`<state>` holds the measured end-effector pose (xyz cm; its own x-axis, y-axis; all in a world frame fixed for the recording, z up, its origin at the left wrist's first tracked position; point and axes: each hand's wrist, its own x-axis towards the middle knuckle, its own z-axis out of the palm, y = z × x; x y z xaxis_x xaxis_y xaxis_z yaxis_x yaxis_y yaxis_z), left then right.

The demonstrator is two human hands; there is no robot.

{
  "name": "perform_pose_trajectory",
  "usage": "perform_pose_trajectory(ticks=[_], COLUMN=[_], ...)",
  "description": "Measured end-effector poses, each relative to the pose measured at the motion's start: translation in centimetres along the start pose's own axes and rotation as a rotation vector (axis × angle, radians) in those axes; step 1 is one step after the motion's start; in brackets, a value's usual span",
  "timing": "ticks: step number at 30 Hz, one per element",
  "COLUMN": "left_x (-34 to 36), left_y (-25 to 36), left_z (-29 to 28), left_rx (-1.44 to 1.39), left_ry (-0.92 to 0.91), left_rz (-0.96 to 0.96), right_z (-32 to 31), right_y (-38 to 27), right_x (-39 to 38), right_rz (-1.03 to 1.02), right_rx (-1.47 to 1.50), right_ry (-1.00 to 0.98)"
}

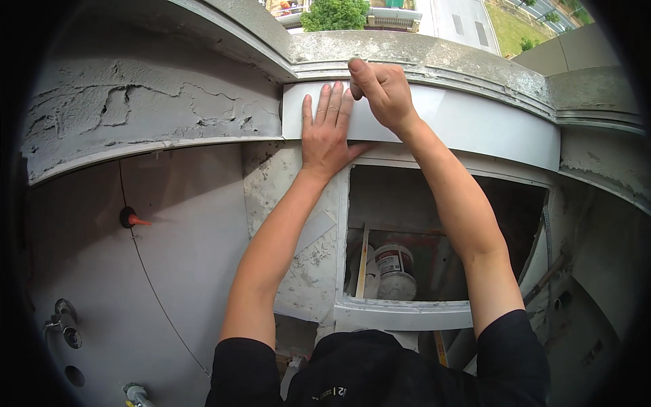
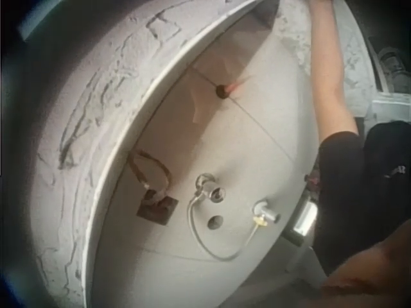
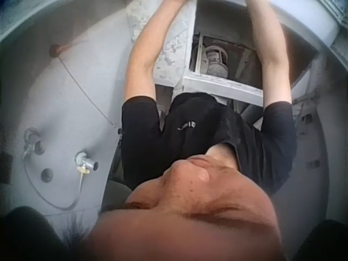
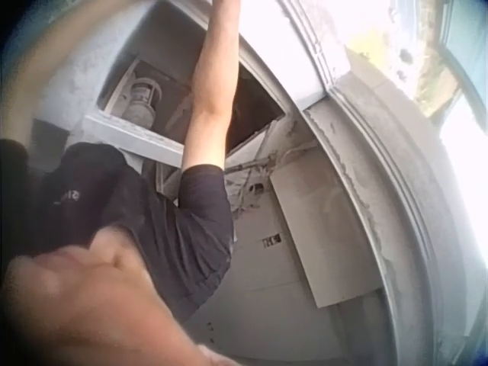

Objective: Cutting tiles with an angle grinder and applying mortar to install them in a renovation area.

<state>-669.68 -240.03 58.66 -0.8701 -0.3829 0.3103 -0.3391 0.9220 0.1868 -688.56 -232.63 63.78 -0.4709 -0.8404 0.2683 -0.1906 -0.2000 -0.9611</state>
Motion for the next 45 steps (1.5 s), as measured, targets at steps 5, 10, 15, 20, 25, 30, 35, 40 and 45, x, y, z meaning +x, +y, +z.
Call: perform_pose_trajectory(ticks=[5, 10, 15, 20, 25, 30, 35, 40, 45], left_x=[-0.5, 0.7, 0.0, 0.5, -1.1, 1.7, -0.9, 2.8, 5.0], left_y=[-0.4, 0.0, -0.2, 0.1, -0.9, 1.5, -0.4, 4.7, 11.1], left_z=[0.7, 0.9, 0.6, 1.0, 0.1, 1.1, -0.5, -0.2, 1.7], left_rx=[-0.007, -0.013, -0.018, 0.022, 0.021, -0.041, 0.059, 0.037, -0.022], left_ry=[-0.003, 0.049, 0.049, 0.051, 0.032, 0.065, -0.054, -0.161, -0.214], left_rz=[0.010, 0.026, 0.007, 0.023, 0.017, 0.062, 0.032, 0.177, 0.297], right_z=[0.3, -0.2, 0.0, 0.1, 1.4, -1.6, 1.4, -7.4, -14.5], right_y=[1.5, 1.7, 0.4, 3.0, 0.0, 2.9, 2.8, -0.1, -2.2], right_x=[-0.7, -0.6, 0.1, -0.3, -0.8, -1.3, -2.3, -4.9, -5.8], right_rz=[0.046, 0.049, 0.016, -0.011, -0.053, 0.034, 0.035, 0.034, -0.092], right_rx=[-0.143, -0.154, -0.035, -0.224, -0.075, -0.116, 0.015, -0.129, -0.326], right_ry=[0.024, 0.009, 0.003, 0.037, -0.008, 0.071, 0.181, 0.298, 0.436])
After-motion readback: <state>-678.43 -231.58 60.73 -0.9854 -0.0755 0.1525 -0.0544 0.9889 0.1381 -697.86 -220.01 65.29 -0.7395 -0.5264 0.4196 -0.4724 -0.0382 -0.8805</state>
